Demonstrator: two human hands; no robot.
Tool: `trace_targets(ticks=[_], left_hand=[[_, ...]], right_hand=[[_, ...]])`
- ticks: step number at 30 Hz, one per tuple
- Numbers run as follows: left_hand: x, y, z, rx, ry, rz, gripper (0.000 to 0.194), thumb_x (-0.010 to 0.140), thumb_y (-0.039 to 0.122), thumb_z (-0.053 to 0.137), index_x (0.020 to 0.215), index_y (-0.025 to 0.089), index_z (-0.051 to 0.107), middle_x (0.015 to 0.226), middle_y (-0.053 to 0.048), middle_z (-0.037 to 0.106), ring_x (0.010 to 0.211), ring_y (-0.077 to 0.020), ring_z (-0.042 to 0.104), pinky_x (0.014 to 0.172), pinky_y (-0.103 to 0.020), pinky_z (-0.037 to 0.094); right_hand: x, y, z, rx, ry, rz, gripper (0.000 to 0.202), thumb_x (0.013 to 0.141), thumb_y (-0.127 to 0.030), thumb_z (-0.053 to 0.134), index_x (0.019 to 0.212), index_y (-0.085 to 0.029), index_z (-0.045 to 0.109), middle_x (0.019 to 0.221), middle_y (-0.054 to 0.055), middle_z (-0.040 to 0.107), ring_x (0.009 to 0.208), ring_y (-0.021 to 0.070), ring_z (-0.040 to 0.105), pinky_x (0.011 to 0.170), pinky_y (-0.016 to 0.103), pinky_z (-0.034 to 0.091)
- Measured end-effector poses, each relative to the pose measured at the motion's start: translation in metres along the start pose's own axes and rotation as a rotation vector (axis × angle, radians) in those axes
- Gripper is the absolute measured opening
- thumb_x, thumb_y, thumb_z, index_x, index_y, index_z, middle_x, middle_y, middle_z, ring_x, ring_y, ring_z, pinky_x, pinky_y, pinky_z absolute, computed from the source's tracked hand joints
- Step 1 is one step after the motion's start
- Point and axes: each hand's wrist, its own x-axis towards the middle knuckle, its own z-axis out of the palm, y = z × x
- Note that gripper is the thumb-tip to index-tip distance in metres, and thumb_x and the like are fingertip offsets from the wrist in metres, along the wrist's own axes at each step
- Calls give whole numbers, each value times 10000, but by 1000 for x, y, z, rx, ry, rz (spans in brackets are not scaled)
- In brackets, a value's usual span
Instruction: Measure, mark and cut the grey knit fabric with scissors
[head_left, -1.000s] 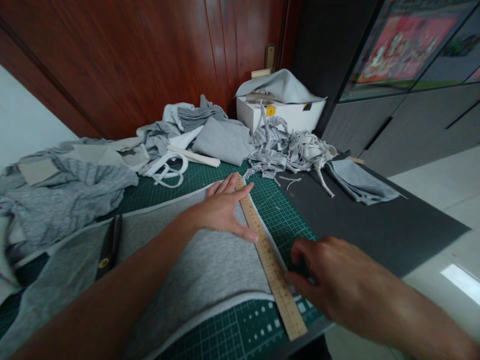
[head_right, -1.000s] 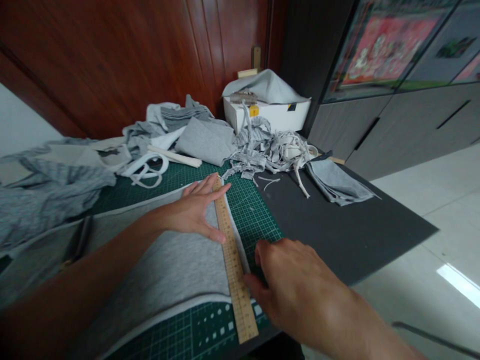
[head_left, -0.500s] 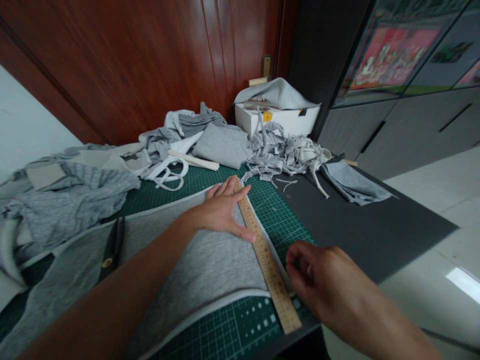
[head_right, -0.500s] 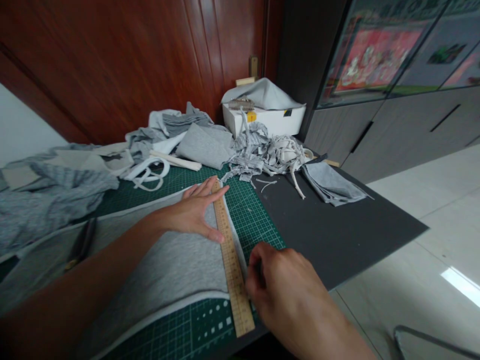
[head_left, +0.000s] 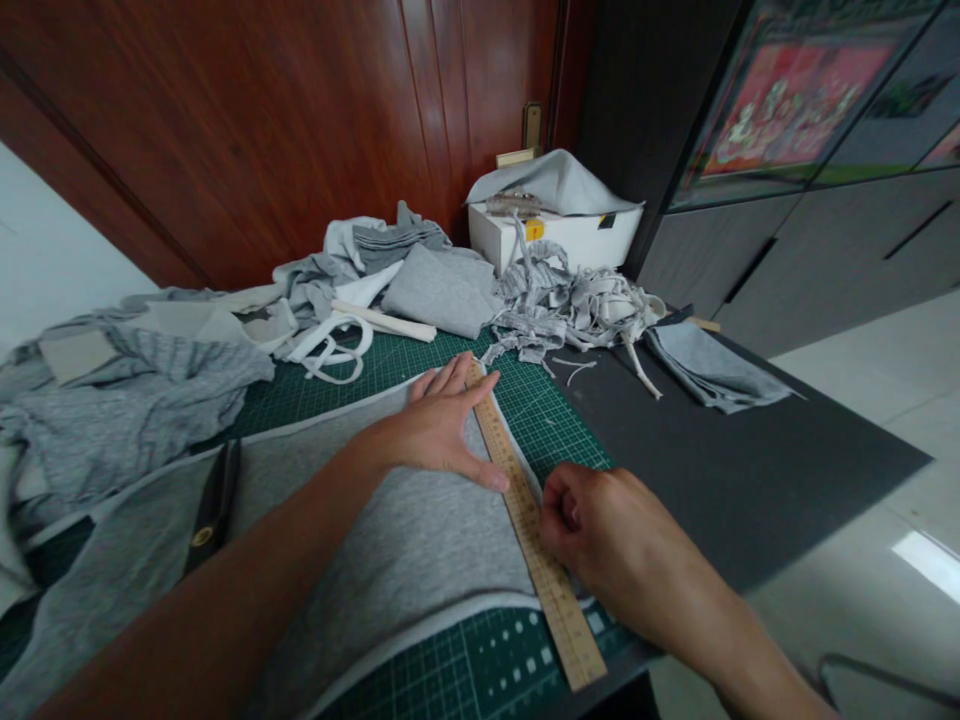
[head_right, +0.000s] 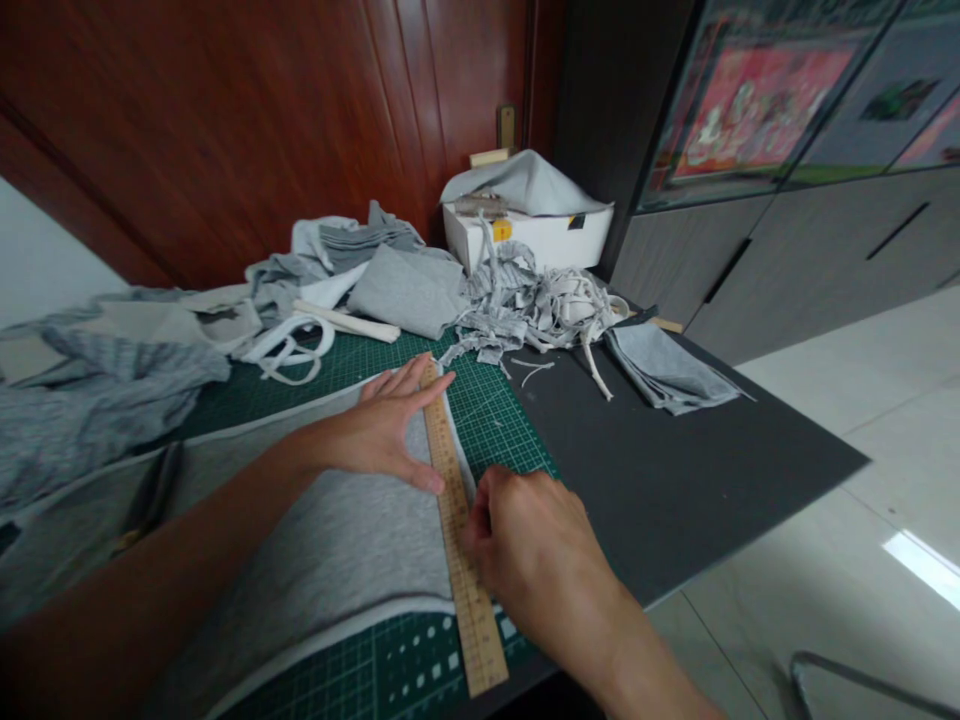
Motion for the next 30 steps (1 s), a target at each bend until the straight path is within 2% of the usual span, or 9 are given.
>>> trace_targets(ticks=[4, 8, 11, 17, 20, 26, 30], left_hand=[[0, 1, -1, 7, -4, -6, 1561, 486, 978, 688, 1689, 197, 72, 1717, -225, -158, 1604, -425, -115, 1275, -593, 9], [1, 2, -1, 11, -15, -11, 1577, 478, 979, 687, 1689, 193, 54, 1714, -219, -175, 1600, -426, -129, 1276, -592, -3], [2, 2, -2, 19, -16, -14, 1567, 486, 971, 689, 1689, 196, 50, 1717, -209, -171, 1600, -428, -126, 1276, -594, 0], [2, 3, -2, 24, -15, -20, 1569, 481, 967, 699, 1689, 192, 66, 1715, -226, -159, 1600, -432, -118, 1274, -598, 11], [1, 3, -2, 27, -15, -19, 1573, 481, 968, 700, 1688, 187, 60, 1714, -236, -157, 1602, -411, -132, 1277, -583, 4], [0, 1, -1, 22, -11, -3, 1563, 491, 998, 657, 1688, 187, 63, 1707, -234, -175, 1601, -421, -131, 1274, -588, 10], [1, 0, 0, 18, -10, -3, 1564, 484, 996, 662, 1688, 204, 56, 1711, -231, -163, 1602, -416, -131, 1270, -598, 13]], right_hand=[[-6, -2, 20, 39, 172, -86, 120, 870, -161, 568, 822, -176, 676, 600, 25, 674, 473, 144, 561, 509, 294, 248], [-11, -10, 37, -122, 397, -216, 209, 899, -111, 498, 783, -179, 658, 548, 47, 694, 385, 174, 596, 488, 331, 176], [-12, -13, 42, -203, 456, -253, 240, 911, -84, 482, 760, -186, 639, 527, 46, 689, 353, 174, 594, 475, 343, 152], [-12, -14, 43, -290, 464, -280, 197, 891, -65, 519, 805, -188, 646, 584, 57, 703, 474, 203, 663, 493, 335, 234], [-12, -13, 41, -268, 438, -260, 197, 879, -61, 523, 802, -183, 656, 587, 57, 712, 458, 197, 656, 493, 335, 219], [-15, -5, 28, -37, 176, -157, 172, 910, -193, 513, 883, -167, 681, 587, 47, 701, 421, 170, 608, 478, 320, 209], [-17, -1, 18, -2, 115, -80, 221, 946, -294, 532, 1027, -148, 677, 593, 37, 675, 434, 165, 572, 479, 305, 221]])
